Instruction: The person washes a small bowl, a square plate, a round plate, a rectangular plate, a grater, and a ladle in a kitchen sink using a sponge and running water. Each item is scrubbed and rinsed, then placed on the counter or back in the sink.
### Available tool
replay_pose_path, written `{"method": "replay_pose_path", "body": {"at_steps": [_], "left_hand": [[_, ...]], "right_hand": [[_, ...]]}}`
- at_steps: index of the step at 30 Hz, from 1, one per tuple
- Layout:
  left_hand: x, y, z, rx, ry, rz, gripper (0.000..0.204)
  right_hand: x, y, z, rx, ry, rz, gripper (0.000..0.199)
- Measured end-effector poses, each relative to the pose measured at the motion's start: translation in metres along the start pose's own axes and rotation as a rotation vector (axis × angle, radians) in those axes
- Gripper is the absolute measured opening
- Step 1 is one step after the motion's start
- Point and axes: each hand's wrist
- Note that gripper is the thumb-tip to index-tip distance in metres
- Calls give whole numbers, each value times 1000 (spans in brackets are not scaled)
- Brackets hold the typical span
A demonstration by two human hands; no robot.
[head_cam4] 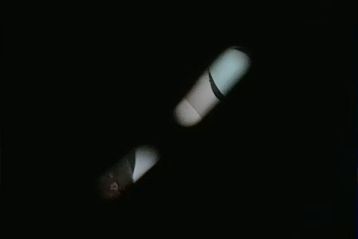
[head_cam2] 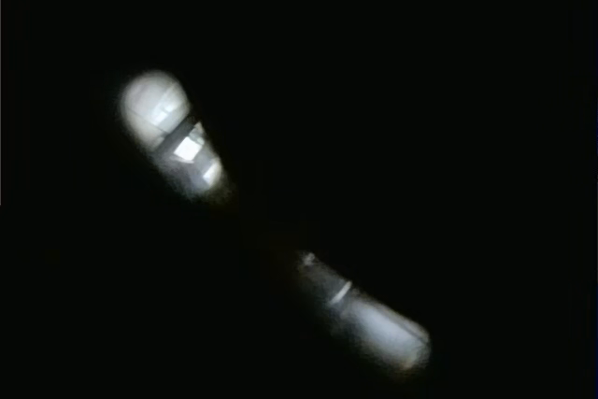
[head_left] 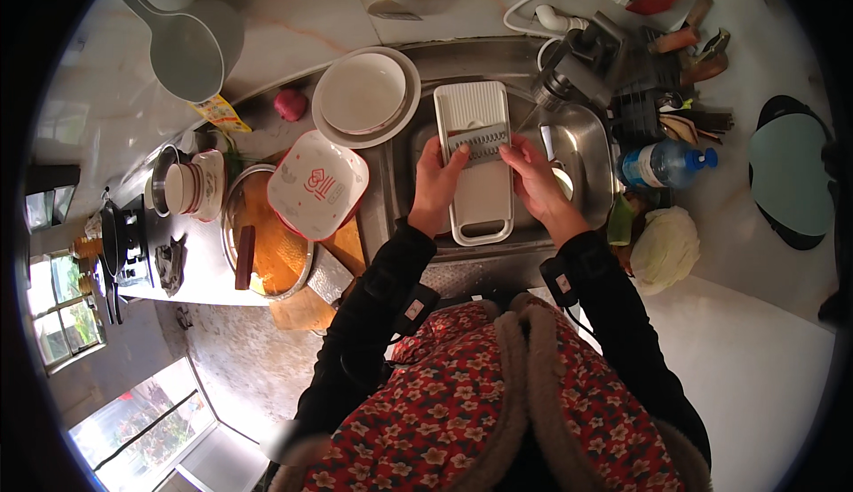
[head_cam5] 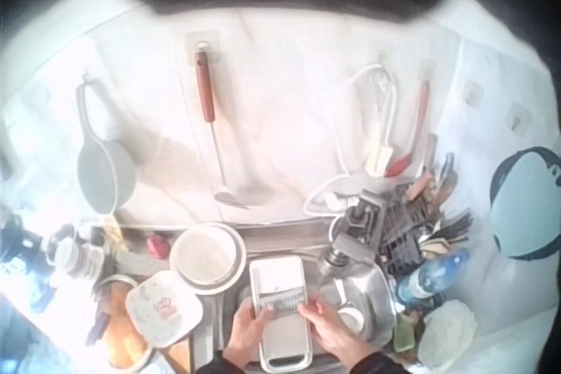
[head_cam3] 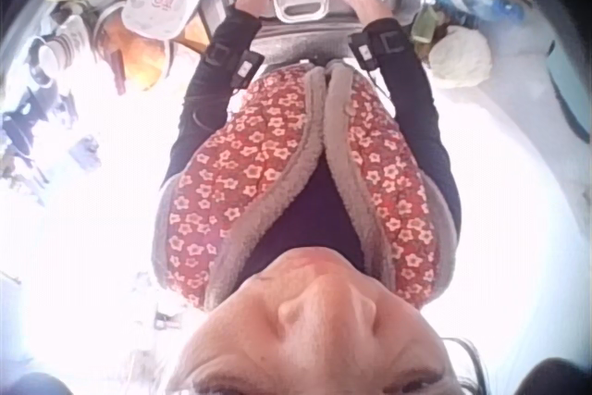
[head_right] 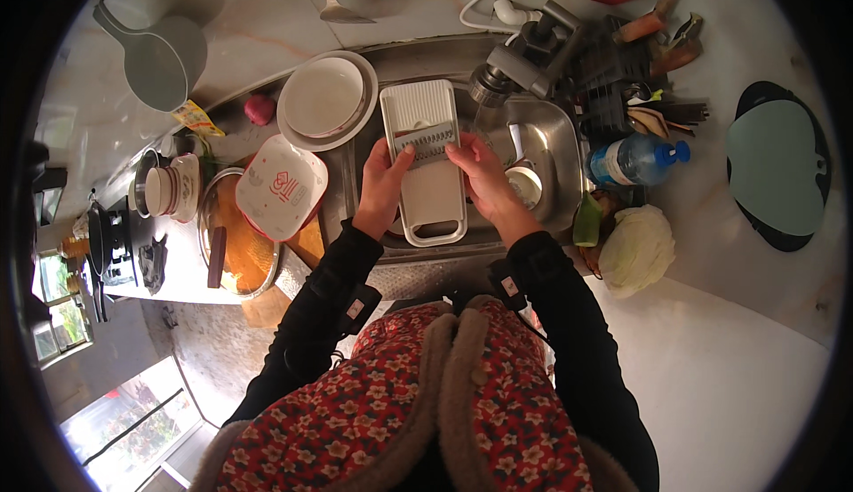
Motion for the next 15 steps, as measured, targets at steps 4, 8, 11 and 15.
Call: {"method": "replay_pose_path", "body": {"at_steps": [4, 8, 11, 15], "left_hand": [[-3, 4, -8, 22, 2, 11, 28], [-1, 3, -9, 30, 45, 39, 26], [0, 1, -6, 46, 37, 32, 25], [-3, -2, -5, -2, 97, -34, 26]], "right_hand": [[2, -1, 3, 17, -60, 20, 48], [1, -1, 4, 2, -41, 24, 46], [-1, -2, 3, 20, -8, 53, 44], [-2, -1, 0, 61, 42, 117, 38]]}}
Point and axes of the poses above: each hand's wrist, its own z-axis away from the middle knuckle, its own y-axis out of the back of the hand, x = y × z, and after that the axes turned 5 degrees about y, right-handed
